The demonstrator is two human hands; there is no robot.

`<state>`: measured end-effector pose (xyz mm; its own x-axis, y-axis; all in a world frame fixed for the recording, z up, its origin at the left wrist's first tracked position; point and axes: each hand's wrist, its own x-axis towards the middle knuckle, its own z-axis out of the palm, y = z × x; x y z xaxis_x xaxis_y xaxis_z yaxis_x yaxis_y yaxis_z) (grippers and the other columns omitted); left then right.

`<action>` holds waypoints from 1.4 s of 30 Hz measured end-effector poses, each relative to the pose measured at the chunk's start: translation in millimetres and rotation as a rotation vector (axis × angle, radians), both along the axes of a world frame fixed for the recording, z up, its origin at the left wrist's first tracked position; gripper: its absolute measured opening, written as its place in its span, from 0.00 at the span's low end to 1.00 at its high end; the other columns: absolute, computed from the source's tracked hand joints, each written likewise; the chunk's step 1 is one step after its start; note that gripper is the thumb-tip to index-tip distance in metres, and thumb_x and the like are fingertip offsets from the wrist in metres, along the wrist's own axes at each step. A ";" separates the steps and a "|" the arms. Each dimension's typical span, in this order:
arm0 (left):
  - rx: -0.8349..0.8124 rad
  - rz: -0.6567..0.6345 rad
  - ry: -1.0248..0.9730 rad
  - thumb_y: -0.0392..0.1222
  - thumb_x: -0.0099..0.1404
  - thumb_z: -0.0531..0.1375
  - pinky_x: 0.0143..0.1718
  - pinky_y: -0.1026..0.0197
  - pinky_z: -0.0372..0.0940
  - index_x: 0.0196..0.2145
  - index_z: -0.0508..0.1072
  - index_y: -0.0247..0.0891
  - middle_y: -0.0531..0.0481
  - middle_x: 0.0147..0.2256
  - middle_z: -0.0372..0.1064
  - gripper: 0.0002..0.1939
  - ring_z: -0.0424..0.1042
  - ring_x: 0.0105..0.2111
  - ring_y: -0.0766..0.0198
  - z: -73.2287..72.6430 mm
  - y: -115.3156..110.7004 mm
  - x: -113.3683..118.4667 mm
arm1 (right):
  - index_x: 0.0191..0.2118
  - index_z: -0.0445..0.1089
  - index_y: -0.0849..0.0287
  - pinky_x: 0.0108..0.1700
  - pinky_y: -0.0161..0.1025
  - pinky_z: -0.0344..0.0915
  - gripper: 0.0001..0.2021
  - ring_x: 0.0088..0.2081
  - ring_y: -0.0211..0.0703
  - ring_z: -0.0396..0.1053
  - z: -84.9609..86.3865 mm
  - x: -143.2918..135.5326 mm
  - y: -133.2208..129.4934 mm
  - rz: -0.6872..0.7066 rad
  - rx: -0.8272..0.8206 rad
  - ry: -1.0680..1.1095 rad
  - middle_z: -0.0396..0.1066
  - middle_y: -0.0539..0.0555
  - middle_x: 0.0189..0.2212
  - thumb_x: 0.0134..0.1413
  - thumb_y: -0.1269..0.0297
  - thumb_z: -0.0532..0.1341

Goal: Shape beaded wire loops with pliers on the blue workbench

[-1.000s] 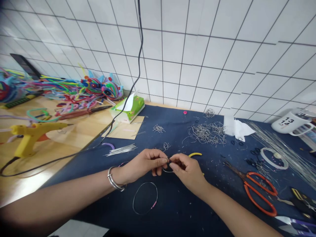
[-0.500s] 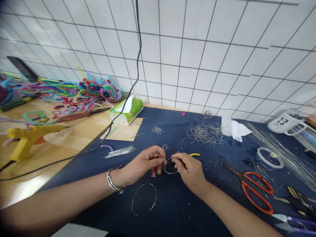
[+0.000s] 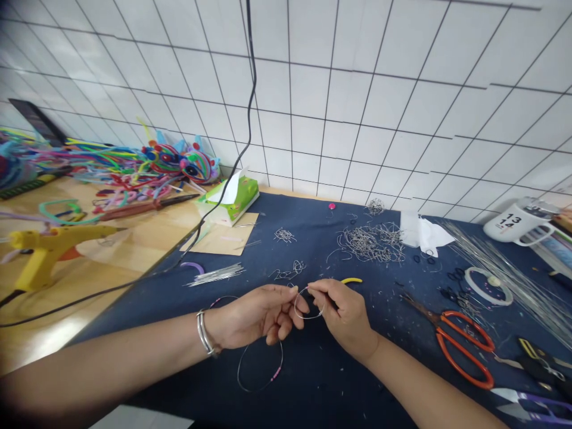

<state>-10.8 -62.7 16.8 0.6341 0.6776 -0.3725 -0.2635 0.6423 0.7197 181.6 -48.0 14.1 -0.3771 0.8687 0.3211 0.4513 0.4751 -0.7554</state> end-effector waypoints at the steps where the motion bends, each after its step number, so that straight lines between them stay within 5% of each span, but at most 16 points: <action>1: 0.010 0.028 -0.009 0.50 0.62 0.52 0.14 0.72 0.57 0.36 0.70 0.31 0.45 0.29 0.68 0.18 0.66 0.19 0.71 -0.3 -0.1 -0.1 | 0.40 0.69 0.53 0.39 0.36 0.66 0.08 0.35 0.39 0.70 -0.3 0.1 0.1 0.004 0.005 0.001 0.72 0.51 0.34 0.55 0.64 0.54; 27: 0.215 0.241 0.093 0.44 0.58 0.58 0.19 0.70 0.54 0.32 0.68 0.34 0.49 0.31 0.66 0.10 0.63 0.23 0.73 4.0 2.4 -1.2 | 0.39 0.69 0.56 0.33 0.33 0.66 0.08 0.29 0.35 0.69 -4.4 -0.9 2.0 0.041 -0.043 0.042 0.71 0.50 0.29 0.55 0.65 0.55; 42: 0.325 0.164 0.242 0.42 0.55 0.61 0.22 0.69 0.57 0.31 0.70 0.32 0.52 0.24 0.64 0.09 0.62 0.22 0.72 2.5 2.2 1.0 | 0.38 0.70 0.56 0.34 0.33 0.65 0.07 0.29 0.35 0.69 -3.4 -2.5 0.6 0.030 -0.046 0.060 0.71 0.50 0.29 0.54 0.66 0.56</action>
<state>-9.8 -60.5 19.3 0.4291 0.8685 -0.2481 -0.1415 0.3360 0.9312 179.1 -47.4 10.7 -0.3848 0.8715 0.3040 0.3903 0.4521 -0.8020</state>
